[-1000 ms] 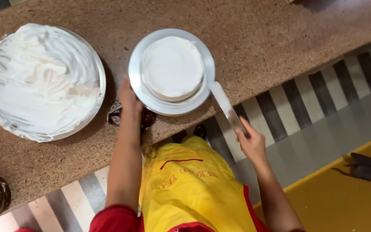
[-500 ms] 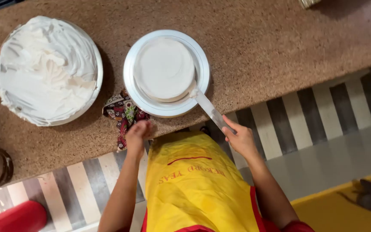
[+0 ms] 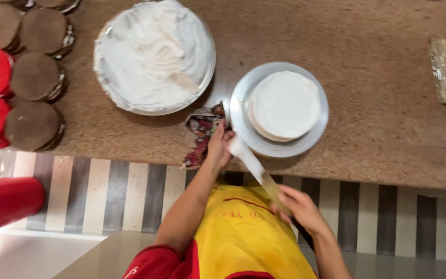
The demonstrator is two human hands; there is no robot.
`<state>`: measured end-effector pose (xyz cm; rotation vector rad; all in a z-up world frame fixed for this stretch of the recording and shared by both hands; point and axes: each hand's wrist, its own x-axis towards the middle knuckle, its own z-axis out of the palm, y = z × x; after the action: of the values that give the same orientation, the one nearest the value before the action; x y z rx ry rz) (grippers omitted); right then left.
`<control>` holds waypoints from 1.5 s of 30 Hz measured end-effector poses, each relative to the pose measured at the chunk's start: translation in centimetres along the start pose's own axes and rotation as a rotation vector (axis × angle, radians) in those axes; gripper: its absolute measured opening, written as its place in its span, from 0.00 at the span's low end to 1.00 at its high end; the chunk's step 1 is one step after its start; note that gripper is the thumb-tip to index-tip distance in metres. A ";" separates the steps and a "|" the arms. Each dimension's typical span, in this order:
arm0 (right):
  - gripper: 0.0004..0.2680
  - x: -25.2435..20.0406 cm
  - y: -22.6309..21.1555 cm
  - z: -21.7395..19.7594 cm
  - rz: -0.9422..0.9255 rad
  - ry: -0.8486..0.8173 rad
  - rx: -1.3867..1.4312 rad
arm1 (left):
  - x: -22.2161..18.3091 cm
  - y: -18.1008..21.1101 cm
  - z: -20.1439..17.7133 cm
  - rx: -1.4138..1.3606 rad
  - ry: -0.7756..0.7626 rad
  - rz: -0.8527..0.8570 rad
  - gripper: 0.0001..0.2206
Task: The person spoons white frosting from a large bowl onto chocolate cake layers and spreads it with a spatula, rotating the cake on a turntable to coat the top and sides. They stack frosted layers, add dollops of frosting between layers, and smooth the frosting over the assembled cake.
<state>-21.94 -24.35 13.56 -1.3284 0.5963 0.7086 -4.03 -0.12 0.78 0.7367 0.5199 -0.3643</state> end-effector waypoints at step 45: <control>0.18 0.3 -3.6 4.2 -0.601 0.802 -1.005 | -3.9 3.1 3.4 0.422 -0.168 -0.260 0.20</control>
<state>-19.02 -20.52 16.33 -2.6273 0.4001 -0.1254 -4.60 0.15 6.79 1.0368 0.3820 -0.7877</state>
